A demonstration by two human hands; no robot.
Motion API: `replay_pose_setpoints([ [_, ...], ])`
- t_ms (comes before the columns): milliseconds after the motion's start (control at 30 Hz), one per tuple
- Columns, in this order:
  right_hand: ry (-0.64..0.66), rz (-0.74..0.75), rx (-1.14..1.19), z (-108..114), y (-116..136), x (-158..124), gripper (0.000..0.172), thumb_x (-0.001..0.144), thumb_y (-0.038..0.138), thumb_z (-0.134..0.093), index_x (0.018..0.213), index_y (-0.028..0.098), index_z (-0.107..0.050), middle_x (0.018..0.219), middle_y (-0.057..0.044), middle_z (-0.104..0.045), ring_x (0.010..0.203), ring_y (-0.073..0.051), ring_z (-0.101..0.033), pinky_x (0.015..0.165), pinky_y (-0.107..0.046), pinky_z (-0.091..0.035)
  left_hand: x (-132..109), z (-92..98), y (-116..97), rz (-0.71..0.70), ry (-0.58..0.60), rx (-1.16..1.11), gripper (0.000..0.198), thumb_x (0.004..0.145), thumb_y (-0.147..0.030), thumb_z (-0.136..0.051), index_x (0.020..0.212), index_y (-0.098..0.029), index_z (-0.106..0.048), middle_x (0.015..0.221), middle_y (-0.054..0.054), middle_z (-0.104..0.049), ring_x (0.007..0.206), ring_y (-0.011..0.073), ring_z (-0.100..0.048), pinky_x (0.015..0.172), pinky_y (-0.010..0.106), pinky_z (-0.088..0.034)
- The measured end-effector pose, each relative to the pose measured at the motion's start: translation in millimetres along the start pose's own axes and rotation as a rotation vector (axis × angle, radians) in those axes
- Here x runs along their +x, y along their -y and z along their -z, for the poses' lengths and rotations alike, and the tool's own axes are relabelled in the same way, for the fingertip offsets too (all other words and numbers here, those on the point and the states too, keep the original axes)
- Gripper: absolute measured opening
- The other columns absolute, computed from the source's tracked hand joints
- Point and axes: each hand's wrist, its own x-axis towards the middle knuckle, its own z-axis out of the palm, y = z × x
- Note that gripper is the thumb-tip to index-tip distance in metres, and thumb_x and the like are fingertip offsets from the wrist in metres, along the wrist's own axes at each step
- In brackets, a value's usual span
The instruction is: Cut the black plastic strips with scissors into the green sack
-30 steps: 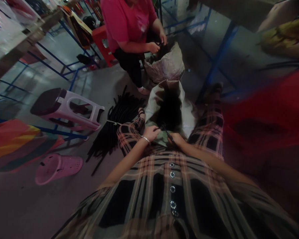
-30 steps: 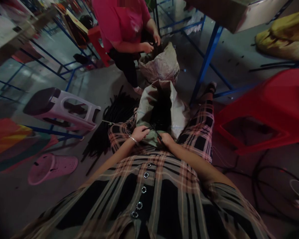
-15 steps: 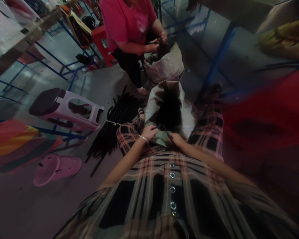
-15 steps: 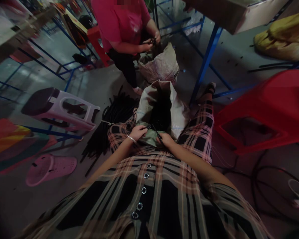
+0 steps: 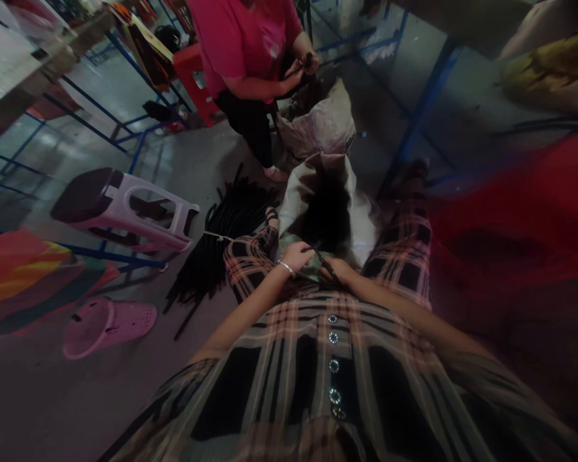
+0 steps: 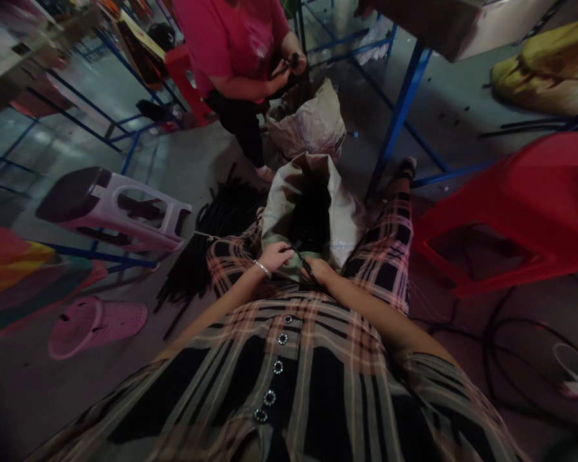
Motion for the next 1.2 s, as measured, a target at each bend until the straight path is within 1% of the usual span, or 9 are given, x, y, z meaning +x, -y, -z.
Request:
replay_pose_setpoints([
  [100,-0.012,0.026,-0.067,1,1,-1,0.018,0.078,0.029,-0.048,0.082,0.015,-0.059,0.070,-0.003,-0.061,0.060,-0.012,-0.050,0.056,-0.020,-0.034,-1,1.7,-1,-0.010,-0.011,-0.007,0.026,0.076,-0.032,-0.056,0.092,-0.013,-0.065,0.058,-0.001,-0.059,0.050,0.0073,-0.054,0.047,0.016,-0.040],
  [267,-0.048,-0.059,-0.095,1,2,0,0.017,0.075,0.027,-0.048,0.072,0.015,-0.060,0.063,-0.002,-0.059,0.055,-0.011,-0.047,0.053,-0.021,-0.032,-3,6.4,-2,-0.003,0.004,-0.051,0.029,0.077,-0.035,-0.055,0.095,-0.014,-0.064,0.063,-0.001,-0.061,0.049,0.0071,-0.054,0.046,0.016,-0.039],
  [400,-0.090,-0.069,-0.080,0,-1,3,0.018,0.074,0.027,-0.049,0.065,0.015,-0.059,0.059,-0.001,-0.055,0.054,-0.010,-0.045,0.053,-0.021,-0.032,-7,11.7,4,0.018,0.015,-0.028,0.031,0.075,-0.035,-0.057,0.098,-0.015,-0.063,0.061,-0.001,-0.060,0.049,0.0082,-0.055,0.045,0.017,-0.039],
  [500,-0.071,-0.076,-0.094,0,-2,4,0.018,0.072,0.028,-0.050,0.063,0.015,-0.060,0.056,0.000,-0.054,0.052,-0.010,-0.043,0.052,-0.021,-0.030,-7,14.7,10,0.051,0.023,0.003,0.030,0.075,-0.032,-0.055,0.098,-0.015,-0.063,0.062,-0.001,-0.061,0.049,0.0084,-0.053,0.044,0.017,-0.038],
  [700,-0.048,-0.073,-0.107,2,3,2,0.023,0.073,0.029,-0.048,0.062,0.015,-0.062,0.053,-0.001,-0.054,0.053,-0.011,-0.044,0.052,-0.021,-0.030,-3,15.5,15,0.024,-0.034,0.093,0.027,0.074,-0.031,-0.055,0.093,-0.016,-0.066,0.063,-0.002,-0.062,0.051,0.0078,-0.052,0.050,0.017,-0.039],
  [867,-0.047,-0.094,-0.080,0,2,3,0.024,0.072,0.029,-0.047,0.060,0.015,-0.061,0.050,-0.001,-0.051,0.051,-0.011,-0.043,0.051,-0.021,-0.029,-1,13.9,16,0.027,-0.037,0.084,0.026,0.074,-0.031,-0.053,0.089,-0.016,-0.067,0.061,-0.002,-0.061,0.050,0.0077,-0.050,0.048,0.018,-0.037],
  [1000,-0.046,-0.118,-0.018,1,-3,5,0.023,0.071,0.028,-0.046,0.058,0.014,-0.059,0.051,0.000,-0.049,0.052,-0.010,-0.042,0.051,-0.021,-0.029,-2,18.4,17,0.030,-0.039,0.079,0.024,0.077,-0.030,-0.050,0.085,-0.015,-0.067,0.064,0.000,-0.063,0.049,0.0073,-0.050,0.047,0.017,-0.037],
  [1100,-0.083,-0.107,-0.009,1,-5,6,0.026,0.074,0.030,-0.043,0.061,0.014,-0.059,0.055,-0.001,-0.051,0.055,-0.011,-0.044,0.053,-0.021,-0.030,-2,22.5,18,0.041,-0.054,0.035,0.026,0.079,-0.032,-0.047,0.087,-0.015,-0.065,0.068,0.000,-0.064,0.049,0.0064,-0.051,0.047,0.016,-0.038],
  [1200,-0.075,-0.046,-0.030,0,-5,5,0.029,0.077,0.035,-0.043,0.067,0.014,-0.059,0.061,-0.002,-0.054,0.057,-0.011,-0.045,0.053,-0.021,-0.030,-2,22.3,16,0.065,-0.053,-0.078,0.029,0.081,-0.033,-0.046,0.095,-0.014,-0.063,0.072,0.001,-0.064,0.049,0.0059,-0.052,0.045,0.016,-0.038],
])
